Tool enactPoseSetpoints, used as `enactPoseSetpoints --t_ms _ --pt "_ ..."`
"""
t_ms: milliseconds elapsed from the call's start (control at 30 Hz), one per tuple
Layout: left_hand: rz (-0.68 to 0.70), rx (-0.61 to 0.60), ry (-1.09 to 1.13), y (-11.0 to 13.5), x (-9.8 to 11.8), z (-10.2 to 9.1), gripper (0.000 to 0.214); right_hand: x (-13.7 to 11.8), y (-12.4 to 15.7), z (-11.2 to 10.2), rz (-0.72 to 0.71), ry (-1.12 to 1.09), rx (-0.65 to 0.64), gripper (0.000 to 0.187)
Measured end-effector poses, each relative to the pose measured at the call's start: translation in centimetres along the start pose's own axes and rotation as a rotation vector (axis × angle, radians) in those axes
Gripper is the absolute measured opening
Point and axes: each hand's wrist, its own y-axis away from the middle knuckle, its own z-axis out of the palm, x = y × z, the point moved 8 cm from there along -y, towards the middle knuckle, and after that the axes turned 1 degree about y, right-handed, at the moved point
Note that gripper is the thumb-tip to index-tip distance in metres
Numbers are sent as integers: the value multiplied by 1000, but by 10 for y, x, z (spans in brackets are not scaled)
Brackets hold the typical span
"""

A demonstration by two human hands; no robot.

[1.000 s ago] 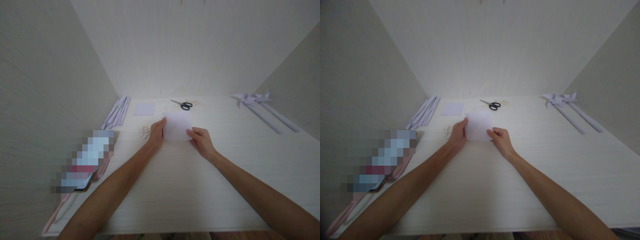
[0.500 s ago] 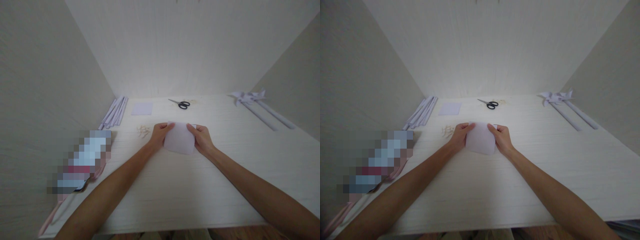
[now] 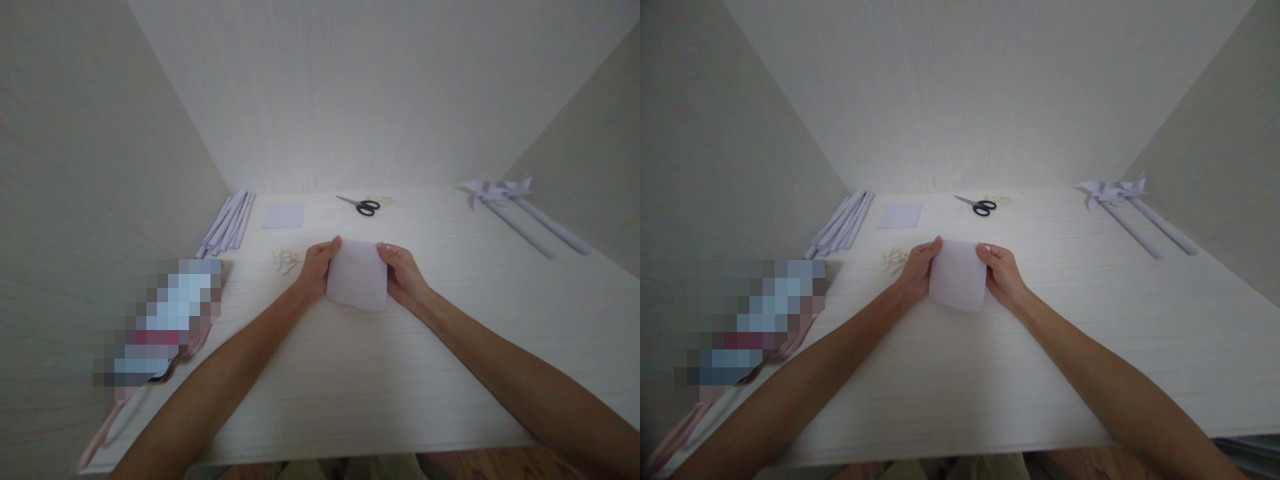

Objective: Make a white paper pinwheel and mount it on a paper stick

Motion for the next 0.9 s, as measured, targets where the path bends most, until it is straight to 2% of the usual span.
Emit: enactPoseSetpoints --t_ms 100,233,433,600,800,900 --pt "8 -21 -76 -1 -1 -1 36 -4 -3 -9 -49 0 80 28" --pt "19 -120 -244 0 -5 4 32 -14 -7 -24 -171 -62 189 27" --pt "82 -151 -304 0 -1 7 31 -18 -7 -29 -218 -143 230 25" --pt "128 -72 -223 -1 8 1 39 -20 -5 -29 -227 -83 222 32" --pt "79 -158 46 3 8 10 45 -21 -4 -23 -248 -4 191 38" --pt "80 -126 54 1 8 7 43 -22 -4 -21 -266 38 191 39"
